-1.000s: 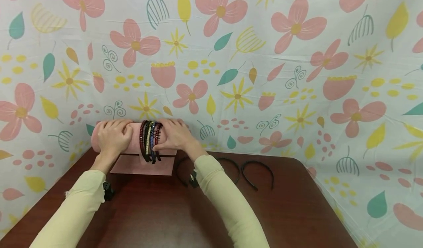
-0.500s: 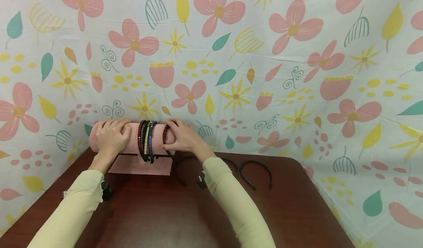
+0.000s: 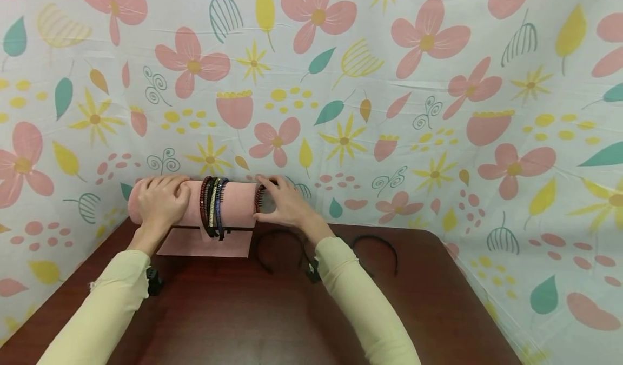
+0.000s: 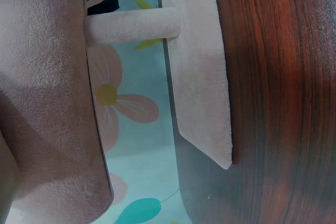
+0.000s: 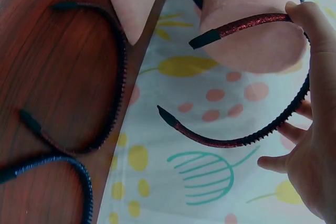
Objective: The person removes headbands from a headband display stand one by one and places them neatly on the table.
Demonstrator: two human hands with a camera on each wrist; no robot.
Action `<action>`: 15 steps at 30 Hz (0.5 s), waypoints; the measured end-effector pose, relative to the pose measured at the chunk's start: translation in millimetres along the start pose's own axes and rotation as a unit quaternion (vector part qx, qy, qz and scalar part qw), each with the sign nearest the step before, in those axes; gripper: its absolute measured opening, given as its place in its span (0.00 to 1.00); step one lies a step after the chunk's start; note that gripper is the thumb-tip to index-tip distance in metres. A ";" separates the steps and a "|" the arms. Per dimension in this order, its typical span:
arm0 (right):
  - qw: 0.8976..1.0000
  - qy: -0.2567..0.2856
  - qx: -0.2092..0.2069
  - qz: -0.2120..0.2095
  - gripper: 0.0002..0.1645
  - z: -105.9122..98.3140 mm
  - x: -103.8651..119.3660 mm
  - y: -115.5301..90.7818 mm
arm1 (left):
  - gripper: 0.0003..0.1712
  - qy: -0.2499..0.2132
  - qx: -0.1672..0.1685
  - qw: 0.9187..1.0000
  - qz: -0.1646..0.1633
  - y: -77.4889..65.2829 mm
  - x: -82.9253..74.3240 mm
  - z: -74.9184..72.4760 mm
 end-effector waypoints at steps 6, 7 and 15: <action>1.000 -0.007 0.016 0.015 0.57 -6.3 -12.6 -13.1 | 0.21 0.003 0.001 1.000 -0.001 0.1 1.0 0.2; 1.000 -0.008 0.018 0.017 0.57 -7.6 -15.1 -15.8 | 0.21 0.003 0.002 1.000 -0.001 0.0 1.0 0.1; 0.999 -0.022 0.012 0.038 0.56 -19.6 -37.2 -38.1 | 0.21 0.003 0.017 1.000 -0.008 0.3 1.2 -0.3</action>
Point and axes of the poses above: each hand's wrist, its own y-axis towards the middle knuckle, its own z-axis out of the palm, x = y × z, the point moved 5 cm from there along y, towards the middle knuckle, and after that the axes turned 5 degrees about -x, right-handed, at the moved point
